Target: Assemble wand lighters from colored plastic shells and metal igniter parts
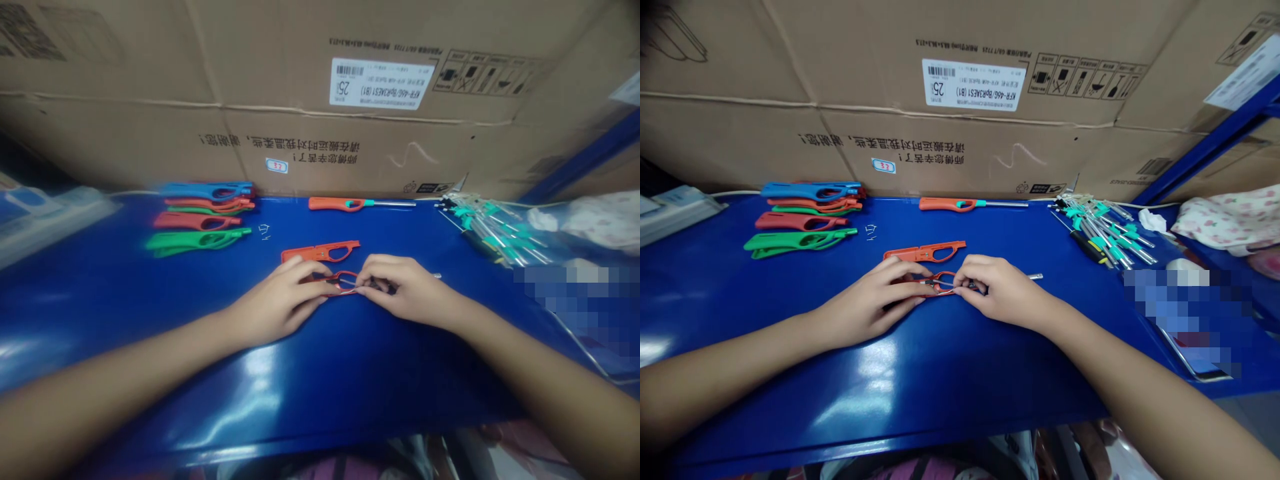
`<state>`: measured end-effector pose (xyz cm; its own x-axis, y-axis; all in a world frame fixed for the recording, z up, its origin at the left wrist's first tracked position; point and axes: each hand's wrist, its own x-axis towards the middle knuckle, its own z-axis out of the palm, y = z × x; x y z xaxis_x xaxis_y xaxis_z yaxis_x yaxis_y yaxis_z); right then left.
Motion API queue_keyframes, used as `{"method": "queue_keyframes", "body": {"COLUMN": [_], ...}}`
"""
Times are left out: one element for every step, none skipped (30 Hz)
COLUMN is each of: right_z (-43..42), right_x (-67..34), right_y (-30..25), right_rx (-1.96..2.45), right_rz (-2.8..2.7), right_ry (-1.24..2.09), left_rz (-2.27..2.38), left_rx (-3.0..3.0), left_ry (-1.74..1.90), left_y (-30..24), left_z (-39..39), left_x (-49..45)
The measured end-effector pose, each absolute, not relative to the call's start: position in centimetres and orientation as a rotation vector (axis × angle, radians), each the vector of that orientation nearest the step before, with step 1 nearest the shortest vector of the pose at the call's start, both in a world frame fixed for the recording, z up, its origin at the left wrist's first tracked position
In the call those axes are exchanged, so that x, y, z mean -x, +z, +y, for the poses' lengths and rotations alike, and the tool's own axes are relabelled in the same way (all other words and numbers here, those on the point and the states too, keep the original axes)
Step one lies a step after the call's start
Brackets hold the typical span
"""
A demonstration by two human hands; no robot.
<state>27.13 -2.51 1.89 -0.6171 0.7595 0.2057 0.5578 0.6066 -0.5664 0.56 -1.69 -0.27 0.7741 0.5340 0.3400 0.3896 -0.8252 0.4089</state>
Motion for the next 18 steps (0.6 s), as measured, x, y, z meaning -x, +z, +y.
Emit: {"method": "queue_keyframes", "body": {"right_z": [-2.50,-2.48,-2.48,-2.48,-2.49,-2.50,-2.52,-2.53,-2.54,-2.55,-2.56,-2.57,-2.58,-2.59,-2.62,-2.64,-2.67,-2.70], "right_x": [-27.09,-27.05,-27.01,-26.97,-26.94,-26.92,-26.90,-26.89,-26.88,-26.88,-26.89,-26.88,-26.88,-26.86,-26.84,-26.80,-26.76,-26.72], "right_y": [1.85,1.81,1.77,1.74,1.72,1.71,1.72,1.73,1.75,1.77,1.80,1.83,1.87,1.92,1.97,2.03,2.09,2.14], "right_rx": [1.057,1.066,1.076,1.088,1.098,1.105,1.108,1.107,1.106,1.106,1.107,1.111,1.116,1.121,1.127,1.131,1.134,1.136], "right_rz": [-2.400,-2.394,-2.389,-2.381,-2.374,-2.367,-2.362,-2.356,-2.350,-2.346,-2.343,-2.343,-2.343,-2.343,-2.345,-2.345,-2.346,-2.346], "right_ry": [0.631,0.625,0.620,0.615,0.613,0.615,0.621,0.629,0.639,0.648,0.655,0.659,0.659,0.656,0.651,0.646,0.642,0.640], "left_rz": [0.709,0.707,0.708,0.711,0.713,0.716,0.718,0.718,0.714,0.710,0.708,0.709,0.710,0.711,0.714,0.716,0.720,0.720], "left_rx": [-2.655,-2.659,-2.662,-2.664,-2.666,-2.668,-2.669,-2.670,-2.672,-2.676,-2.680,-2.683,-2.686,-2.687,-2.687,-2.683,-2.680,-2.677], "left_ry": [0.645,0.642,0.639,0.637,0.634,0.634,0.633,0.631,0.626,0.623,0.622,0.621,0.621,0.622,0.622,0.619,0.615,0.613], "left_y": [-0.27,-0.26,-0.25,-0.24,-0.22,-0.21,-0.20,-0.19,-0.18,-0.17,-0.16,-0.15,-0.13,-0.11,-0.09,-0.07,-0.05,-0.04], "left_z": [-1.70,-1.71,-1.73,-1.75,-1.77,-1.78,-1.79,-1.80,-1.80,-1.80,-1.79,-1.79,-1.79,-1.79,-1.80,-1.82,-1.84,-1.86], "left_x": [-0.56,-0.57,-0.57,-0.56,-0.56,-0.55,-0.55,-0.55,-0.56,-0.58,-0.60,-0.62,-0.64,-0.66,-0.66,-0.66,-0.65,-0.63]}}
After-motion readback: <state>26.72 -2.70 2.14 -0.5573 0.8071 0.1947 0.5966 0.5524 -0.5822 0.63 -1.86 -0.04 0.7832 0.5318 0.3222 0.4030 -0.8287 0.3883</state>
